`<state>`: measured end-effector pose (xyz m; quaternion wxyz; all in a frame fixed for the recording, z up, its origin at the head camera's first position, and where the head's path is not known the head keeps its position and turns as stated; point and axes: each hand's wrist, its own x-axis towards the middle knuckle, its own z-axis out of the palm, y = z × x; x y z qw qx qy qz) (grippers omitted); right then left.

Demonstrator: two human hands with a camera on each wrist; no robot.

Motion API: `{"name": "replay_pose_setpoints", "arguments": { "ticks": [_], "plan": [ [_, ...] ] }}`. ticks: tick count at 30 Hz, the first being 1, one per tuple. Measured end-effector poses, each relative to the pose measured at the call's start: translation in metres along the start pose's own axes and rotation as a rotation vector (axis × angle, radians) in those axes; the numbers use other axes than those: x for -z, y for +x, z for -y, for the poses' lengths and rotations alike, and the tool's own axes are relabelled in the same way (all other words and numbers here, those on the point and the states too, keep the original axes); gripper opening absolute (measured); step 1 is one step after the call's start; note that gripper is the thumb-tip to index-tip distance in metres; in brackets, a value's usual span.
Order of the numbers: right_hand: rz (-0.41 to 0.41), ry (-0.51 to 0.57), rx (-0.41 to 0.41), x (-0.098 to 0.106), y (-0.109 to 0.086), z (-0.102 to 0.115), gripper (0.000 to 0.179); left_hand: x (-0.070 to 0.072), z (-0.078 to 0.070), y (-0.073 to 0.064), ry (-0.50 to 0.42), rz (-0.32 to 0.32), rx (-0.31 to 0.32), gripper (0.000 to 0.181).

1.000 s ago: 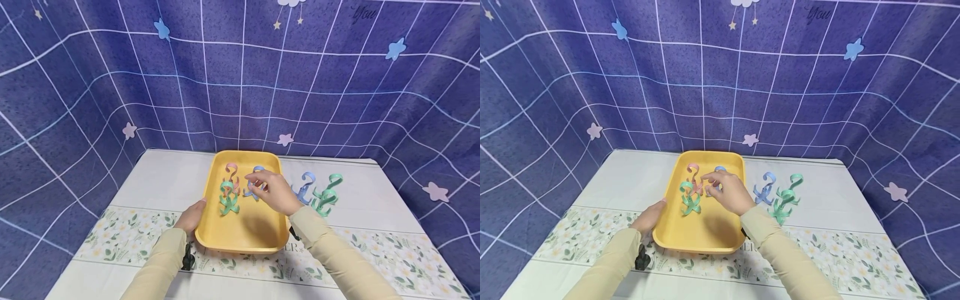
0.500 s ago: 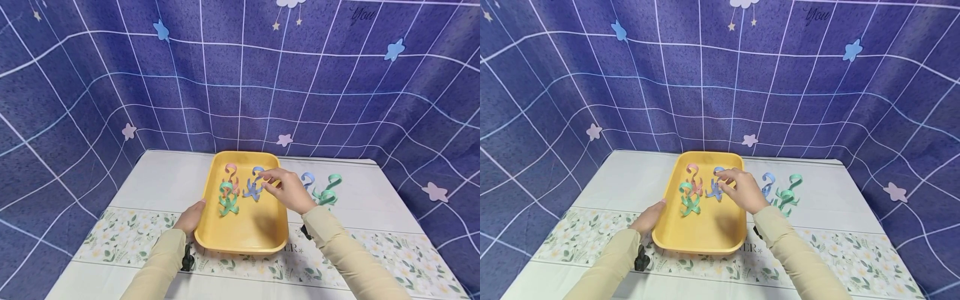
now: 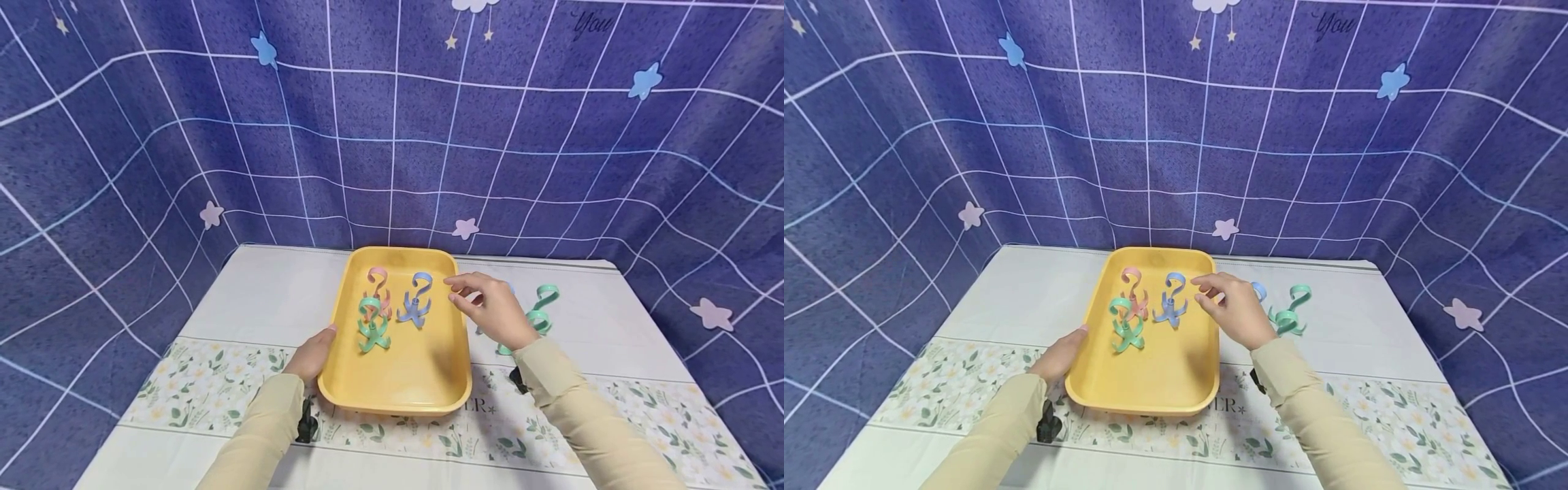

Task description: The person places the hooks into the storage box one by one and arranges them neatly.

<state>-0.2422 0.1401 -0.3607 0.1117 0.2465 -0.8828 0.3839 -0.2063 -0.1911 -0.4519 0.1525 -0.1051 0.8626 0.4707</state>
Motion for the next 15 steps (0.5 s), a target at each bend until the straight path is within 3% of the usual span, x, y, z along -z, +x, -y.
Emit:
{"name": "replay_pose_setpoints", "arguments": {
  "ticks": [15],
  "plan": [
    [-0.065, -0.03, -0.052, 0.021, -0.013, -0.016, 0.026, 0.0, -0.002, 0.0, 0.011, -0.01, 0.024, 0.068]
  ]
}}
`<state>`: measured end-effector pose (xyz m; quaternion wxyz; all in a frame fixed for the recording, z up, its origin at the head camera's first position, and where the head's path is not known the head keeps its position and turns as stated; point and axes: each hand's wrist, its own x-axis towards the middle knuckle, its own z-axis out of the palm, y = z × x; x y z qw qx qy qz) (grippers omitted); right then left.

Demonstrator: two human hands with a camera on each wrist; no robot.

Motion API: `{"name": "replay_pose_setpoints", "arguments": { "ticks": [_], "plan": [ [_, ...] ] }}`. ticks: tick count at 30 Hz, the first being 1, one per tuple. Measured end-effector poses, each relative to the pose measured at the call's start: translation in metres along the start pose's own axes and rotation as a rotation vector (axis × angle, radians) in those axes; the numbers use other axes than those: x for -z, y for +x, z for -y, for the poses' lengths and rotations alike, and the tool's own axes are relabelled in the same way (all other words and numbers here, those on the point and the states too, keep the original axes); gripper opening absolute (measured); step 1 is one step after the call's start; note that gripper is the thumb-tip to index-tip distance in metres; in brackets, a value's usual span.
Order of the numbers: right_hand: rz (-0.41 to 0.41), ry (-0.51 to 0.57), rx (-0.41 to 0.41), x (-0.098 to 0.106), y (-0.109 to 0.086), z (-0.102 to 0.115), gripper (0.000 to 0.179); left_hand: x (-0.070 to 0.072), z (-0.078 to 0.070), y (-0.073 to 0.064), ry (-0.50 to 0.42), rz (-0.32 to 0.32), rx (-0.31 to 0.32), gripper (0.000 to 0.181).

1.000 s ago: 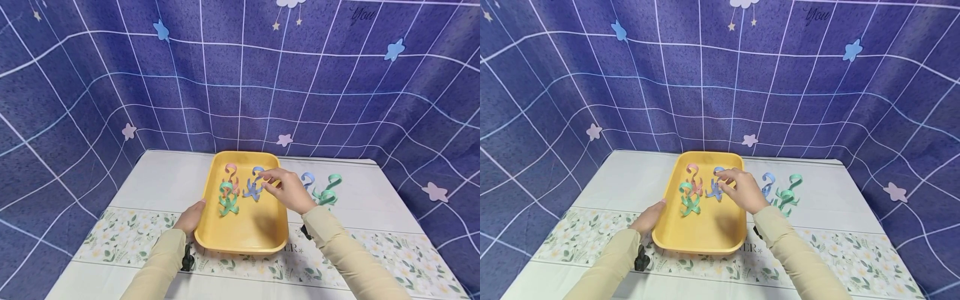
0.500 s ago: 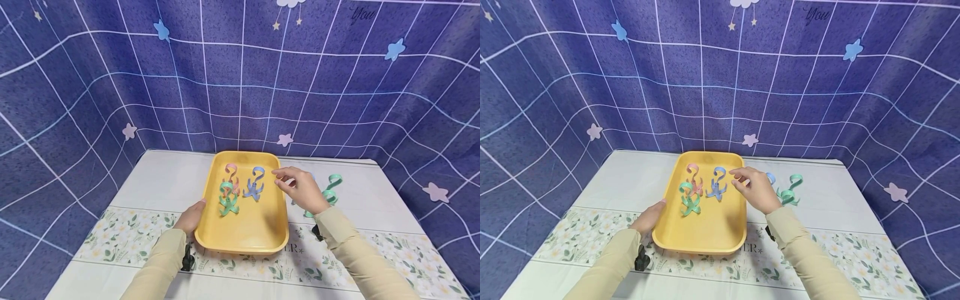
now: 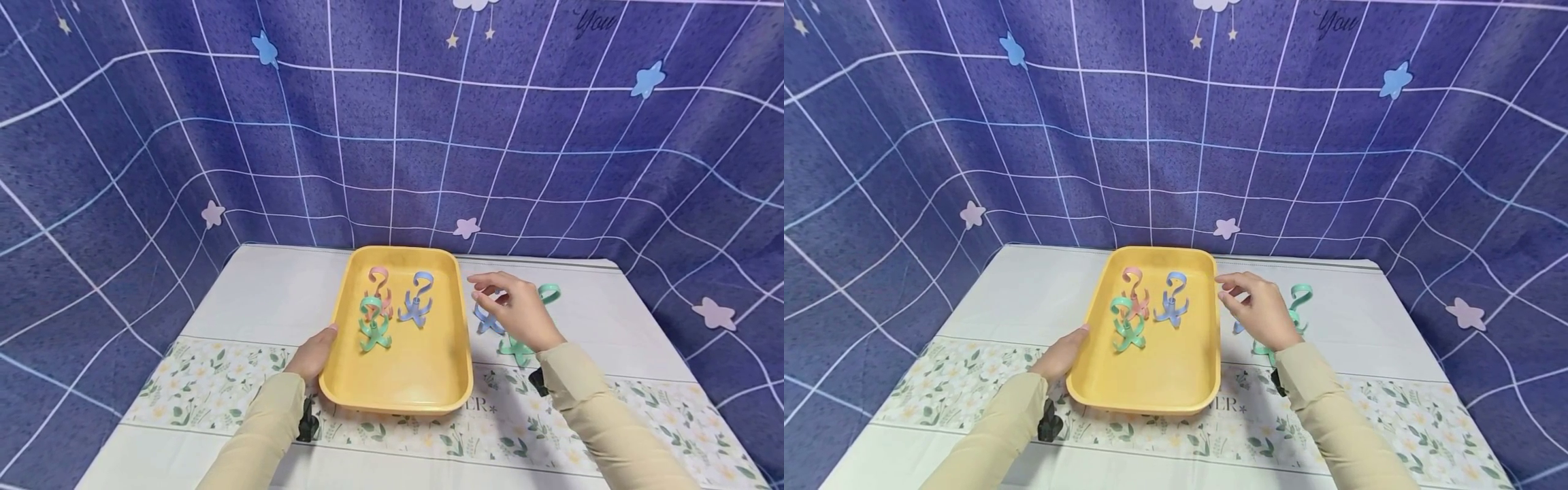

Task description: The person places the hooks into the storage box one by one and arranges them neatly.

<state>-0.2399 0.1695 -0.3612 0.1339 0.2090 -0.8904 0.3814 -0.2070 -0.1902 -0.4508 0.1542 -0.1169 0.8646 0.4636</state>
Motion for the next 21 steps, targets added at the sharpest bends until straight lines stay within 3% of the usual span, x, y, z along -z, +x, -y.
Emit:
{"name": "replay_pose_setpoints", "arguments": {
  "ticks": [21],
  "plan": [
    [-0.051, -0.067, -0.047, 0.038, -0.011, -0.019, 0.027, 0.002, 0.0, -0.001, -0.033, 0.009, 0.019, 0.068]
  ]
}}
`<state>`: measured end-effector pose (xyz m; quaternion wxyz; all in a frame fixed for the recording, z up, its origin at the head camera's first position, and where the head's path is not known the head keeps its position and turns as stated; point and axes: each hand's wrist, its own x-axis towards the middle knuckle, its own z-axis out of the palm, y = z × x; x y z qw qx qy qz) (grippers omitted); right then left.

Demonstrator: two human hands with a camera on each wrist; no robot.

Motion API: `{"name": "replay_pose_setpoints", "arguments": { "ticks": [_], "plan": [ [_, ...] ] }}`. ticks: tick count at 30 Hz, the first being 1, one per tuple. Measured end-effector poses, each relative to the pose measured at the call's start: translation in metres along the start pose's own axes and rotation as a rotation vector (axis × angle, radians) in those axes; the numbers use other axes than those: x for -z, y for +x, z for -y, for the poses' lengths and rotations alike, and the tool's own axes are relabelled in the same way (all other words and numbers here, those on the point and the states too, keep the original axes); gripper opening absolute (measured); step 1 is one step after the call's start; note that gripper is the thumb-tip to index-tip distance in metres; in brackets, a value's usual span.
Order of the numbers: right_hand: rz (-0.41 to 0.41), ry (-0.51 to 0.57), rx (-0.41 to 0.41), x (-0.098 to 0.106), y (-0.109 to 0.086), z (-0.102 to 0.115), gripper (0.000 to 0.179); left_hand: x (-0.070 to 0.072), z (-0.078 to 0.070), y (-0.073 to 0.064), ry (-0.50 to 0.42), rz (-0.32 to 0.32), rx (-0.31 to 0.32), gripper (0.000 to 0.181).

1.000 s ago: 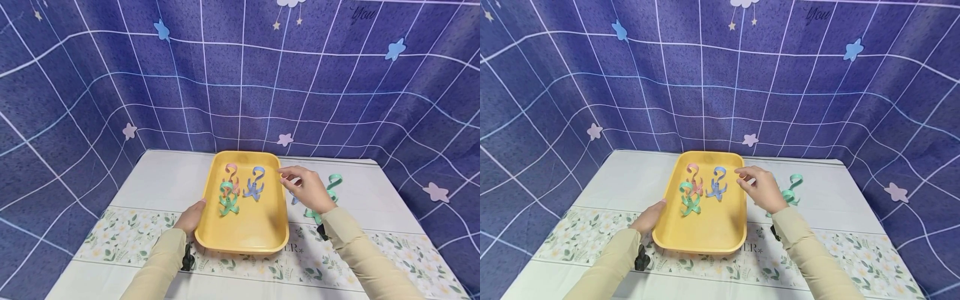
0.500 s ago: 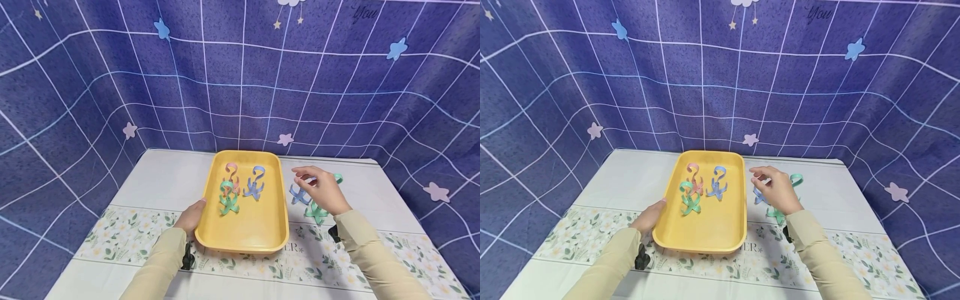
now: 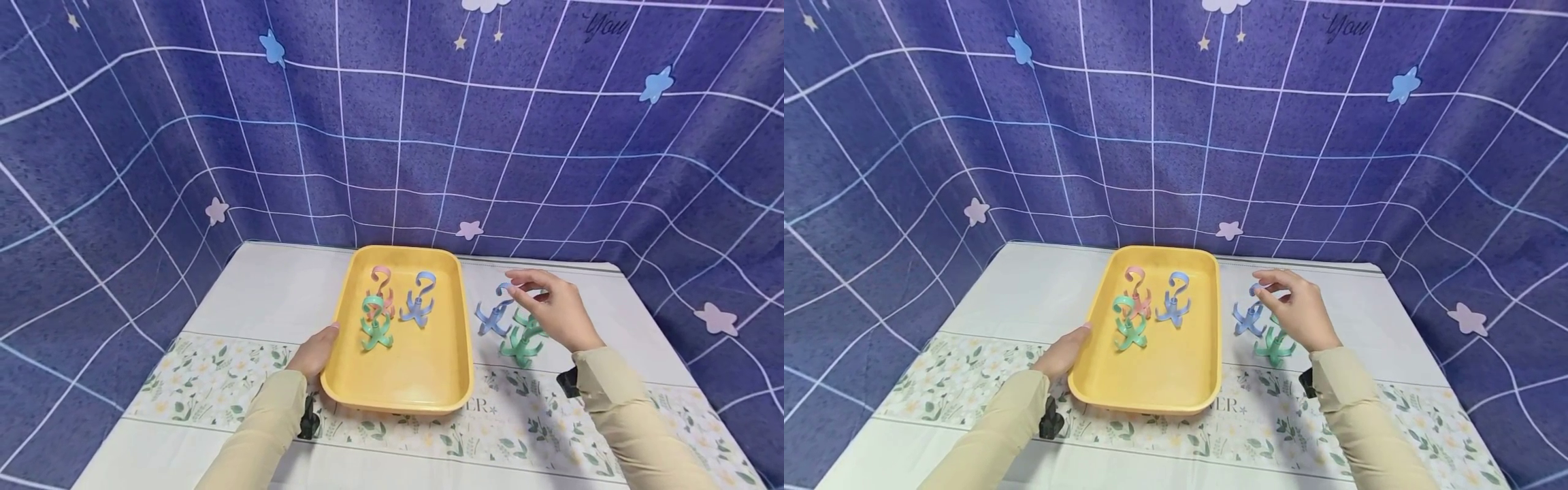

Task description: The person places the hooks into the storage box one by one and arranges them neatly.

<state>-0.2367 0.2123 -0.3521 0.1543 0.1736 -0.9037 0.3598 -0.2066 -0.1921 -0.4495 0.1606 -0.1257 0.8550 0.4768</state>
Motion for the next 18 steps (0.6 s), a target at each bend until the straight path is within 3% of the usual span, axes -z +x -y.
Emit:
{"name": "replay_pose_setpoints", "arguments": {
  "ticks": [10, 18],
  "plan": [
    [0.027, 0.002, -0.067, 0.012, -0.015, -0.014, 0.031, 0.0, -0.001, -0.004, 0.016, -0.003, -0.015, 0.067],
    [0.001, -0.047, -0.067, 0.018, -0.027, -0.028, 0.031, 0.0, 0.002, -0.002, -0.013, 0.0, -0.028, 0.064]
  ]
}}
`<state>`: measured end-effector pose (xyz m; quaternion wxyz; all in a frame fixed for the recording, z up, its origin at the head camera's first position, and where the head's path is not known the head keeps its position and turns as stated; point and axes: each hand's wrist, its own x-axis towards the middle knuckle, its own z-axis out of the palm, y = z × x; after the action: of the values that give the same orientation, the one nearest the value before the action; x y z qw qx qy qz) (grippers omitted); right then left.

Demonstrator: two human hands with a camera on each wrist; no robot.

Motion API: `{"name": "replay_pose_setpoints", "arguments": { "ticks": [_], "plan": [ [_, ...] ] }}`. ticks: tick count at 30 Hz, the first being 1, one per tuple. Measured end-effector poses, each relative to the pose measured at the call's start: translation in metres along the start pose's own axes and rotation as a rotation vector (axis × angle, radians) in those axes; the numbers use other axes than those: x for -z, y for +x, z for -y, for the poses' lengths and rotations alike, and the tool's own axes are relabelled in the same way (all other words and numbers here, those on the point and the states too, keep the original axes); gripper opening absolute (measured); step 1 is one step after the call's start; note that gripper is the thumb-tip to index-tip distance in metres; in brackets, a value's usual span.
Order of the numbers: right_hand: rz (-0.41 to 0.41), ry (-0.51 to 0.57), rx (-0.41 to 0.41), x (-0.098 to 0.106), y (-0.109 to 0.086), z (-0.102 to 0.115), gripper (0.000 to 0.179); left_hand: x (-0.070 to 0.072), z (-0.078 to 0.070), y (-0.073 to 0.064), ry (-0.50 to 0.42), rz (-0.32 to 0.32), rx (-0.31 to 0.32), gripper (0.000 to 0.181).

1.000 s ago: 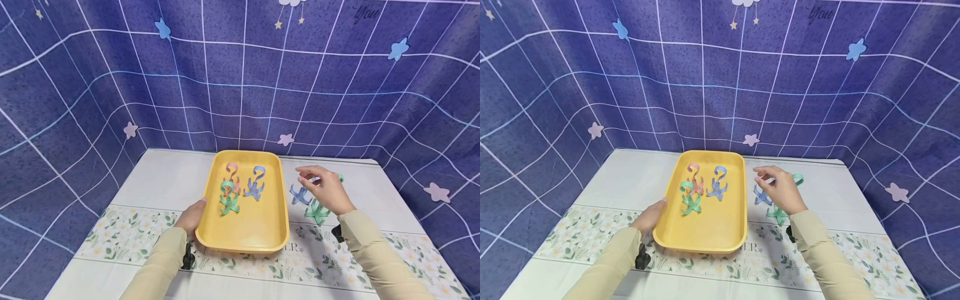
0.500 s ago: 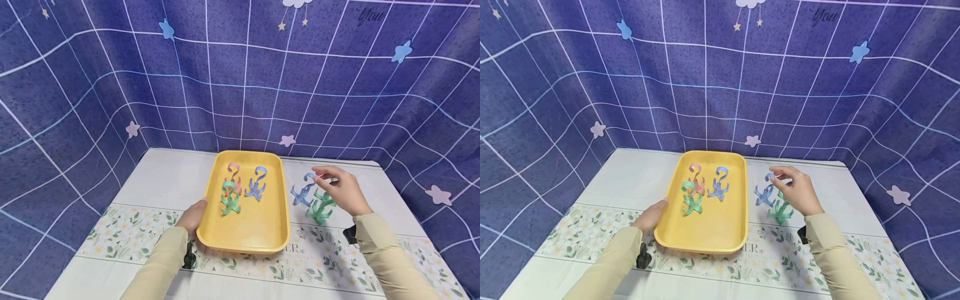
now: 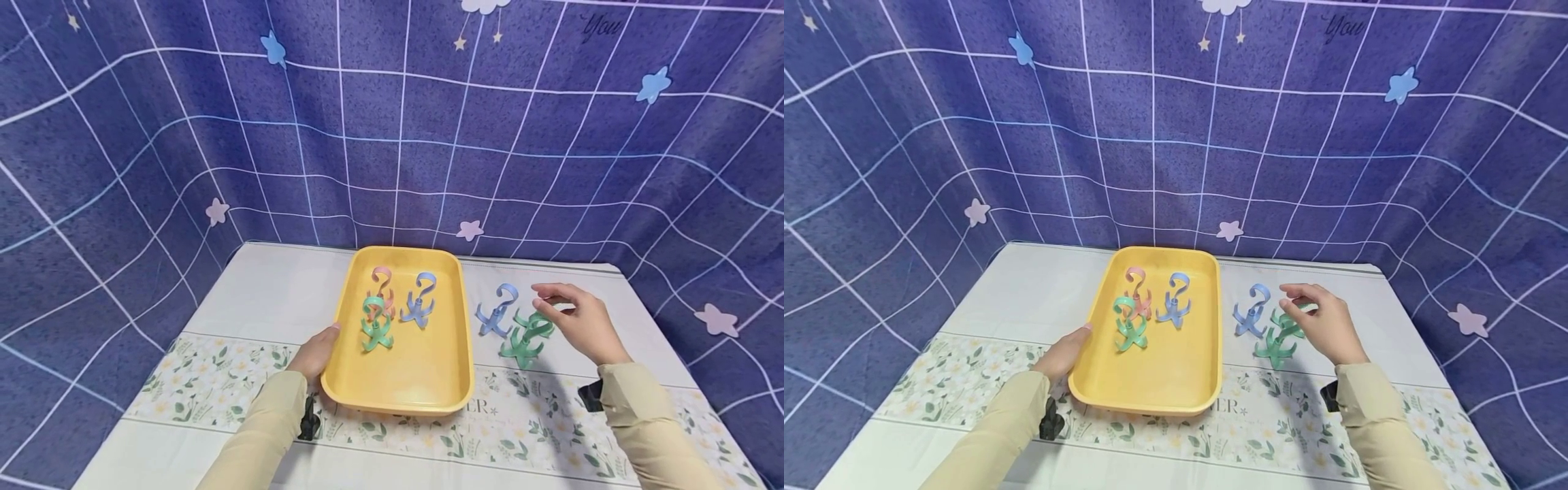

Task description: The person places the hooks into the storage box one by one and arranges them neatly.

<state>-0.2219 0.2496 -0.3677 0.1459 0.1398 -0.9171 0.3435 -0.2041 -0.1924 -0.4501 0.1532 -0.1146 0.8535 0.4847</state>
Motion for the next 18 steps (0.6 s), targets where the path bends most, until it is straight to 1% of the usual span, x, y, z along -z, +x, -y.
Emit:
{"name": "replay_pose_setpoints", "arguments": {
  "ticks": [5, 7, 12, 13, 15, 18],
  "plan": [
    [0.004, -0.023, -0.011, 0.004, -0.004, -0.008, 0.03, 0.0, 0.0, 0.001, 0.008, 0.001, 0.005, 0.066],
    [0.027, -0.035, -0.029, 0.006, -0.006, -0.011, 0.031, 0.0, 0.001, 0.001, 0.018, 0.001, 0.002, 0.067],
    [0.125, -0.044, -0.101, 0.008, -0.012, -0.016, 0.038, 0.001, 0.002, 0.002, 0.034, 0.001, -0.01, 0.067],
    [0.139, -0.043, -0.113, 0.008, -0.013, -0.016, 0.04, 0.001, 0.002, 0.002, 0.025, 0.002, -0.008, 0.067],
    [0.159, -0.043, -0.129, 0.008, -0.015, -0.017, 0.041, 0.001, 0.002, 0.003, 0.009, 0.002, 0.0, 0.066],
    [0.167, -0.044, -0.132, 0.007, -0.016, -0.018, 0.04, 0.001, 0.002, 0.004, 0.006, 0.0, 0.007, 0.067]
  ]
}}
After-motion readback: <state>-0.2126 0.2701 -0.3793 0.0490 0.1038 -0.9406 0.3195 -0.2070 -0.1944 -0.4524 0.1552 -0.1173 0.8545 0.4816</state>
